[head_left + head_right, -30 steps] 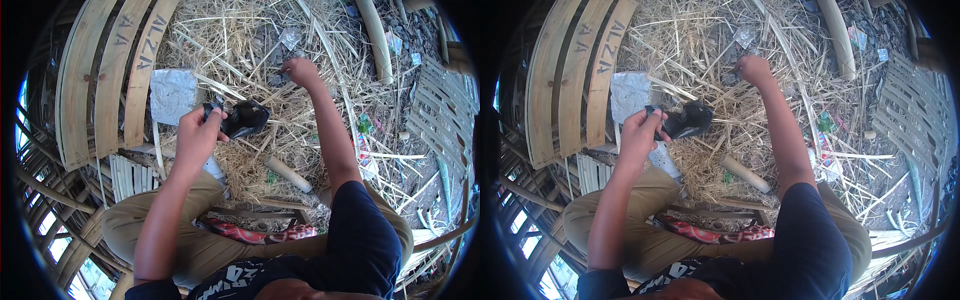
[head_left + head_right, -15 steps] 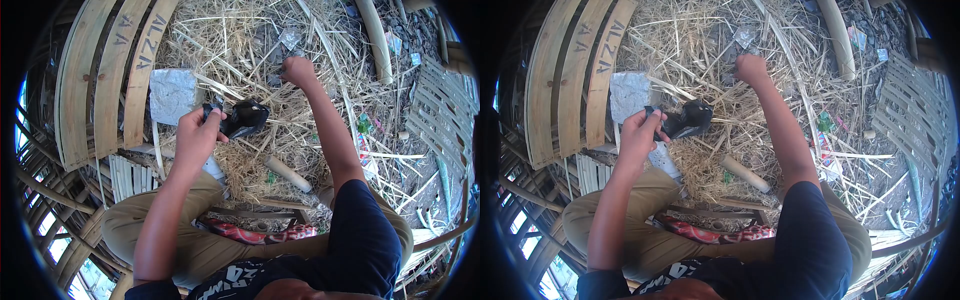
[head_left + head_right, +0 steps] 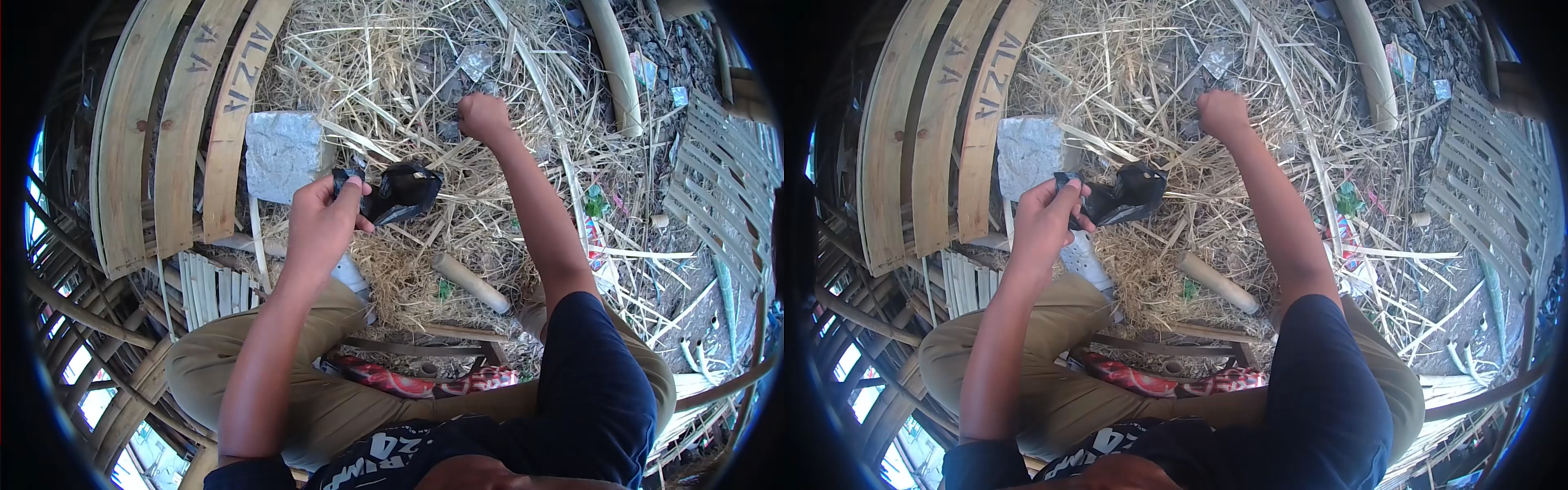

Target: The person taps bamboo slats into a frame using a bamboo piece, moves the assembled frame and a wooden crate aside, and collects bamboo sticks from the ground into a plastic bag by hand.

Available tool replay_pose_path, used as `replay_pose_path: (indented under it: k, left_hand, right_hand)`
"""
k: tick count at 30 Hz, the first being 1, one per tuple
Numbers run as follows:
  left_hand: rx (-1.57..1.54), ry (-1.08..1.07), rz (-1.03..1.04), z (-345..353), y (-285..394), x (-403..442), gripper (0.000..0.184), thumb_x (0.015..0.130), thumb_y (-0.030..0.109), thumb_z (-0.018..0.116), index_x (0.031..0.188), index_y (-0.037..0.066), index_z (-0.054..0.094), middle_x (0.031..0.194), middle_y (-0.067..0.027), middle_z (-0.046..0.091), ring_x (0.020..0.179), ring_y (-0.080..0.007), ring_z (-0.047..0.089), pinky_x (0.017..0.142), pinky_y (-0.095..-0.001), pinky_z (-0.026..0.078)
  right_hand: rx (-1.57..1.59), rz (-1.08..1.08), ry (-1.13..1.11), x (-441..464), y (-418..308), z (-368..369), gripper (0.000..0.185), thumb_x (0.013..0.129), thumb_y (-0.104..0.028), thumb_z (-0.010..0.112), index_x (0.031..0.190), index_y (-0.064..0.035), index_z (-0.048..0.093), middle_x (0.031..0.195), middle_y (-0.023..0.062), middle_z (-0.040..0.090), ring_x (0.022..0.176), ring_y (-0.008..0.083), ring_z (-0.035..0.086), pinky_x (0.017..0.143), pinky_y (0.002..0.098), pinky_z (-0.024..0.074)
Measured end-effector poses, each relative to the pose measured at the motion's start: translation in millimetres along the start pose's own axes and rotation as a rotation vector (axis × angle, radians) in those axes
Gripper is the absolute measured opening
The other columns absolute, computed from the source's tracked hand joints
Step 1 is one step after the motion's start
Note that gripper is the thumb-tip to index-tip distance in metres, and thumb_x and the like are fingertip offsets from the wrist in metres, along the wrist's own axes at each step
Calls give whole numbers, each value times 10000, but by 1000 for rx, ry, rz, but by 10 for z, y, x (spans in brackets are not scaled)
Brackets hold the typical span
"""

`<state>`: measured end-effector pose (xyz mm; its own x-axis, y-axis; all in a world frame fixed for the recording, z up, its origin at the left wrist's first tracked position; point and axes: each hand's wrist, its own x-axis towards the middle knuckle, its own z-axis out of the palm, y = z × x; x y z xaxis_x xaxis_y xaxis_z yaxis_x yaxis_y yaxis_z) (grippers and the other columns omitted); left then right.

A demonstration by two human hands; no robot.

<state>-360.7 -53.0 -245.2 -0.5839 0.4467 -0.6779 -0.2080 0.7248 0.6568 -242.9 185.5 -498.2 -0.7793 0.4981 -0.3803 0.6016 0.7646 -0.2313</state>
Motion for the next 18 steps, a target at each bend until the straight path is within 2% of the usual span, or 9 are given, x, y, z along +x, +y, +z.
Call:
replay_pose_path:
  k: [2,5,11,14,18]
  left_hand:
    - [3,-4,-3,-5,-2,2,262,1025,201,574,958,-31,678,744,-54,631,556,-110,632,495,-241,399]
    - [69,-36,-23,-28,-19,3,263,1026,283,573,1001,45,678,760,37,544,637,-93,662,475,-223,308]
    - [68,-44,-12,-26,-23,0,266,1027,290,571,1004,48,679,759,37,544,641,-92,664,478,-224,313]
    - [82,-38,-21,-27,-12,-8,270,1027,293,570,1003,47,678,758,38,543,646,-92,664,481,-225,314]
    - [75,-34,-25,-23,-18,-1,272,1026,297,572,1003,47,677,763,39,544,649,-89,662,485,-224,313]
  right_hand:
    - [1,-3,8,-8,-25,-5,157,811,-155,680,938,-86,742,965,128,744,933,318,739,799,436,595]
    - [-44,-27,46,9,-27,35,128,826,-142,666,920,-96,739,963,123,745,925,315,739,790,430,595]
    - [-112,-80,40,45,-63,17,128,840,-151,660,923,-98,742,964,128,748,928,306,744,788,423,597]
    - [-3,13,51,73,48,13,194,828,-179,685,982,-82,752,973,142,753,901,316,742,771,419,594]
    - [662,90,96,99,399,-28,257,865,-229,709,1036,-43,755,924,122,756,799,246,718,723,391,572]
